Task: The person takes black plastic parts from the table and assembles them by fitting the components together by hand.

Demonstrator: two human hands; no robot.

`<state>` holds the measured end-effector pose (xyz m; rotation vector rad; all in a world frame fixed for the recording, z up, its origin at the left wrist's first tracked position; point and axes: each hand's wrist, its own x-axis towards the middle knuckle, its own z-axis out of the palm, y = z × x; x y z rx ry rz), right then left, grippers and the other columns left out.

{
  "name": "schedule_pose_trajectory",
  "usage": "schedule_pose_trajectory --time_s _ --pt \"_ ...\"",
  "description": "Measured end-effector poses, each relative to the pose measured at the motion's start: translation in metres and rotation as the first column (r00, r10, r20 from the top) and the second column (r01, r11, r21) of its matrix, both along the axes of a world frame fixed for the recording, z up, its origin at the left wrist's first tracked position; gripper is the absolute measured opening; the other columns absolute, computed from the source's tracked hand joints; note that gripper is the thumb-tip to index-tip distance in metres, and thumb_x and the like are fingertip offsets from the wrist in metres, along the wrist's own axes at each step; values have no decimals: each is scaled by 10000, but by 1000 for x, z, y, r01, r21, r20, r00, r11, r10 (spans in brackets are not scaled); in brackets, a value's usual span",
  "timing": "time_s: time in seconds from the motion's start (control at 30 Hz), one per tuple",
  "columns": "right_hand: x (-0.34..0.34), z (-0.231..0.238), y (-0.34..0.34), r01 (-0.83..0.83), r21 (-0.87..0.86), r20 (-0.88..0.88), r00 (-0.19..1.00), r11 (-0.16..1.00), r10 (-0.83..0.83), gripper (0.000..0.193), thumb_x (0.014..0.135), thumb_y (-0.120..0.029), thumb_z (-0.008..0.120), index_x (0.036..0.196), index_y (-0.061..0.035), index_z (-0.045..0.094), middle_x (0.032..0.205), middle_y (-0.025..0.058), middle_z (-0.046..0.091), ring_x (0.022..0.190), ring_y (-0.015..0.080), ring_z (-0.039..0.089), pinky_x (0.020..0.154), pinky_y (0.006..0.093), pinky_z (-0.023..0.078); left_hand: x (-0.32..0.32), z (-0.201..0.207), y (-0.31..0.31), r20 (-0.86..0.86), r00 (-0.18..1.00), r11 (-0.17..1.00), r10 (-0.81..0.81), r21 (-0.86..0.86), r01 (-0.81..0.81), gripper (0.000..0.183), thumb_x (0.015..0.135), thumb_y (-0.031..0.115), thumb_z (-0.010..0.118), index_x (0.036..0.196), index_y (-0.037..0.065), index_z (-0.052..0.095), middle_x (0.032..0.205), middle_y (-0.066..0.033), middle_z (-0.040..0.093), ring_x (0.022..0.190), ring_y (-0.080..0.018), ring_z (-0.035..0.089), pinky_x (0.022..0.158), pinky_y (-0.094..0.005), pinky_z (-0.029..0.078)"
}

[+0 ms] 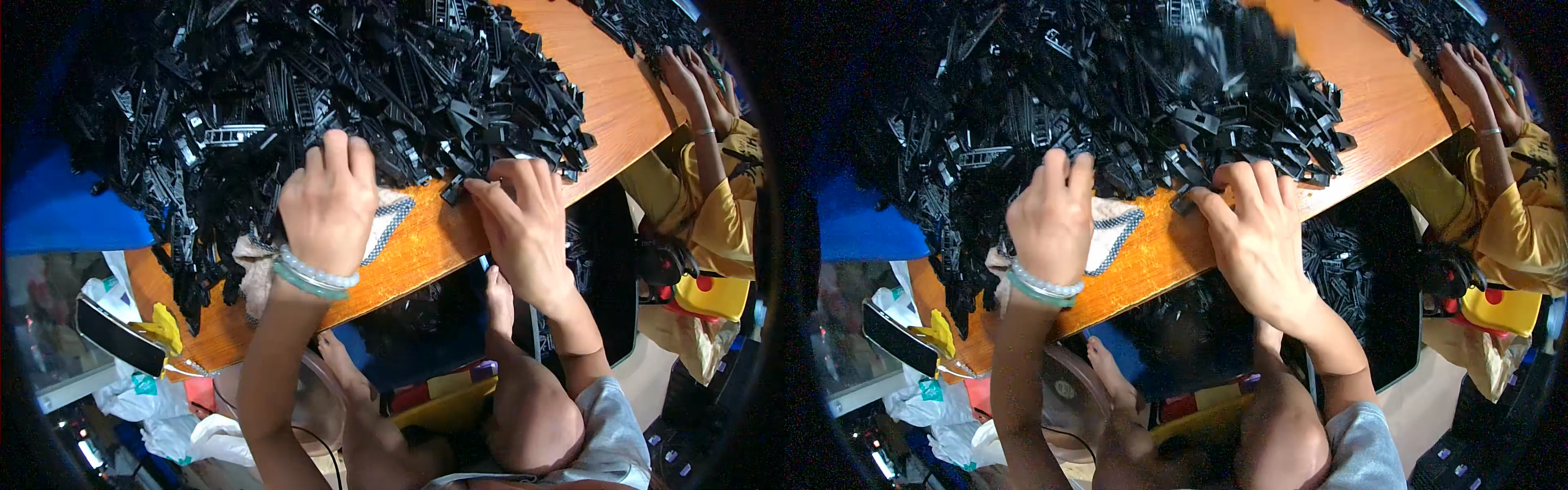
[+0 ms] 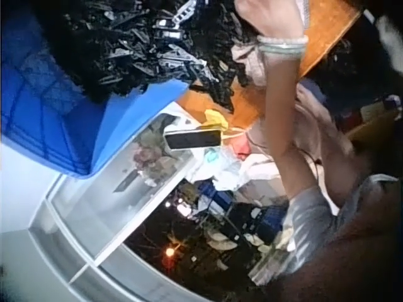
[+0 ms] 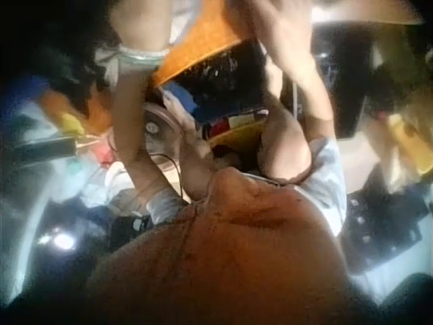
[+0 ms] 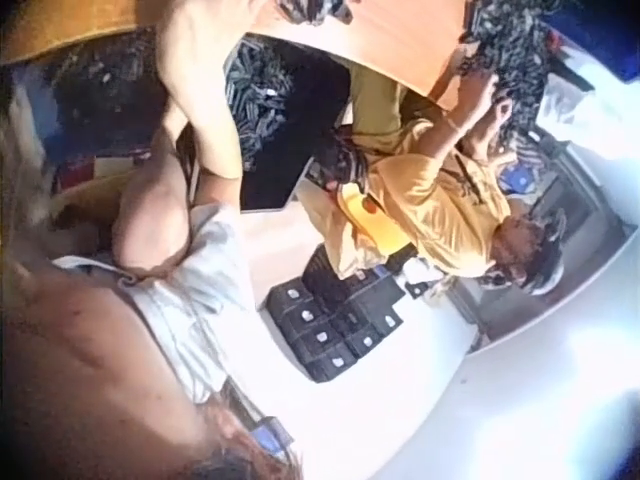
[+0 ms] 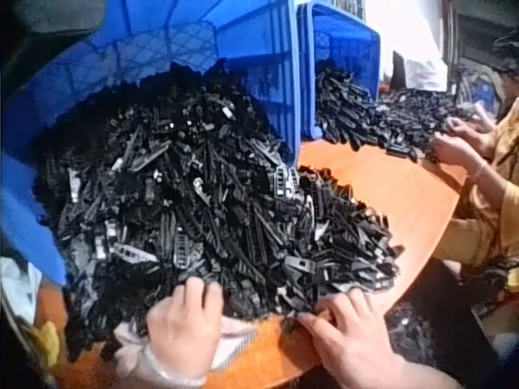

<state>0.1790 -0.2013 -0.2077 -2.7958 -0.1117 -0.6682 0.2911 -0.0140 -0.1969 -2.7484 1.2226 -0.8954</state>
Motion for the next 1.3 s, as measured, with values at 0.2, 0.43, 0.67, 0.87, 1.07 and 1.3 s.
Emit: schedule_pose_trajectory --time_s 0.2,0.43,0.67,0.87,1.07,1.3 --pt "-14 7 7 -158 65 -62 985 985 162 164 749 -105 625 908 -65 624 1080 98 567 987 272 503 805 387 372 -9 -3 8 -203 976 995 80 -48 -92 167 796 99 693 929 46 607 861 -93 526 702 -256 627 568 -363 502" --pt "-15 -6 32 -228 254 -41 968 940 246 326 778 -91 661 1098 -70 599 961 72 563 901 251 512 771 376 385 -17 20 16 -198 980 988 15 -149 -46 112 780 85 656 812 45 556 821 -90 515 677 -252 620 554 -351 505" --pt "-3 -25 30 -209 189 55 978 960 202 453 776 -57 679 1221 -130 634 927 54 543 836 241 498 718 367 391 -104 62 92 -491 859 918 143 -258 -300 198 775 33 713 946 46 613 884 -116 589 672 -272 609 570 -340 484" --pt "1 -30 43 -186 118 172 971 976 164 425 828 -30 642 1236 -149 649 935 69 583 841 219 528 761 358 409 -201 -11 260 -796 525 380 302 -405 -832 137 841 22 712 947 25 624 807 8 594 629 -53 469 554 -193 379" --pt "-4 -38 36 -153 49 94 985 987 148 411 902 -1 567 1302 -92 596 998 132 608 889 267 554 833 360 434 -246 -138 330 -924 381 -130 -26 -375 -918 226 880 76 673 1089 46 591 764 -23 626 597 -121 590 517 -233 471" --pt "1 -34 40 -251 132 211 952 959 221 248 899 30 558 1138 3 616 1045 155 639 909 303 593 833 375 457 -292 -209 394 -923 67 237 378 27 -971 365 857 59 668 1198 -9 557 861 -52 637 653 -200 626 605 -321 537"
